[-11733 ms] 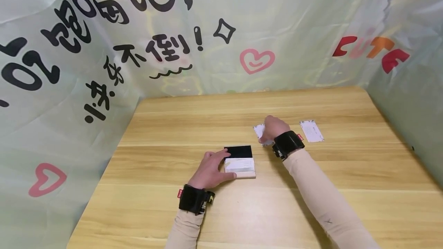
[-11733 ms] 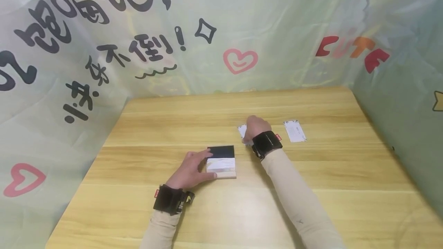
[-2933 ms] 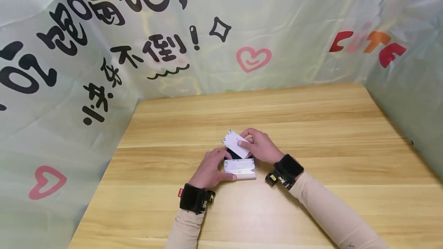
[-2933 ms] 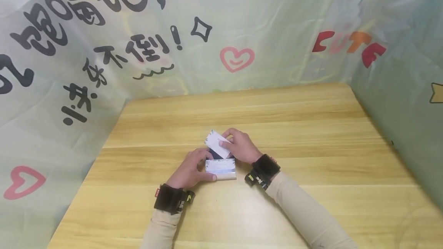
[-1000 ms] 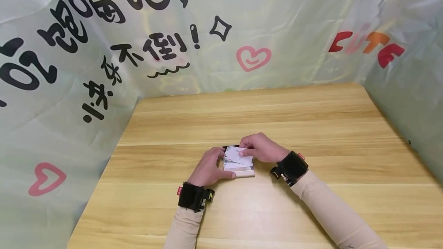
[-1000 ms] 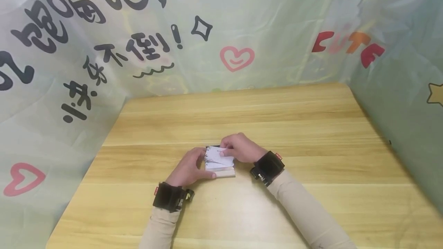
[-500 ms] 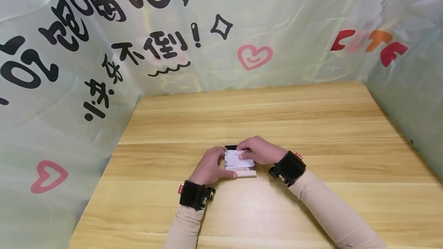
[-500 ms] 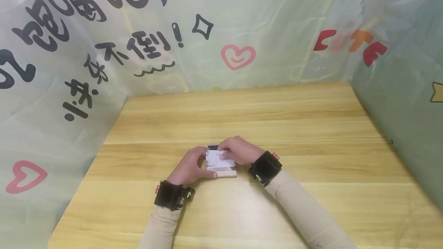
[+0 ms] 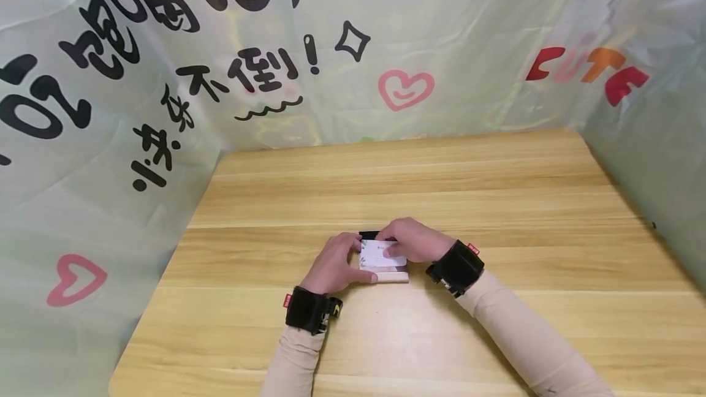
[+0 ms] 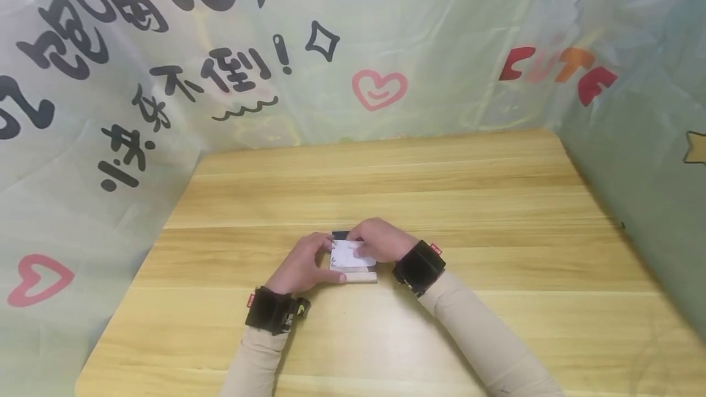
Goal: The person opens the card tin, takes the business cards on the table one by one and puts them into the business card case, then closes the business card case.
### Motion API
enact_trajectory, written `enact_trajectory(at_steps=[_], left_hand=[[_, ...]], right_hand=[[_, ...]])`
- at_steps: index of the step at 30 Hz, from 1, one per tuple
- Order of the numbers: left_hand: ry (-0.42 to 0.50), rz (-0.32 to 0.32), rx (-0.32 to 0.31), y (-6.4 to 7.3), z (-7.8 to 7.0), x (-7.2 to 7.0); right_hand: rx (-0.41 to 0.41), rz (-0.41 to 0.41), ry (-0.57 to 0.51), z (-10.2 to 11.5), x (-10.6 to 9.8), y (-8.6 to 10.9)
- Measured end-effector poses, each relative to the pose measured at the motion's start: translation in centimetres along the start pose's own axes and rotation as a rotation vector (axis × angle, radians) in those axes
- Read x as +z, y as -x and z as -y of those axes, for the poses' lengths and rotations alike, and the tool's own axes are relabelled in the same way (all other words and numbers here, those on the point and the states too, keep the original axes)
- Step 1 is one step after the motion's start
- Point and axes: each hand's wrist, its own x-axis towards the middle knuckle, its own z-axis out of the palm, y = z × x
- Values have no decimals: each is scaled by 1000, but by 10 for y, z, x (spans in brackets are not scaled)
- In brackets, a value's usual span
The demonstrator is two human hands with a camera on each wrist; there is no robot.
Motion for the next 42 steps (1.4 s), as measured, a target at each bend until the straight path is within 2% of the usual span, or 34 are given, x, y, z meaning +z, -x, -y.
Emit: enact_trajectory(at_steps=[4, 11, 17, 29, 38, 42], left_hand=[[-8, 2, 19, 0, 2, 0], [-39, 17, 61, 0, 4, 0], [-55, 23, 66, 1, 5, 0], [-46, 16, 100, 2, 2, -2], [-76, 15, 98, 3, 1, -3], [-78, 10, 89, 2, 2, -2]], right_hand=[[29, -7, 27, 5, 6, 3], [136, 13, 134, 20, 16, 17], [78, -68, 206, 23, 24, 21], [-26, -54, 266, 16, 24, 18], [-42, -40, 299, 16, 24, 17], [-22, -57, 268, 16, 24, 17]])
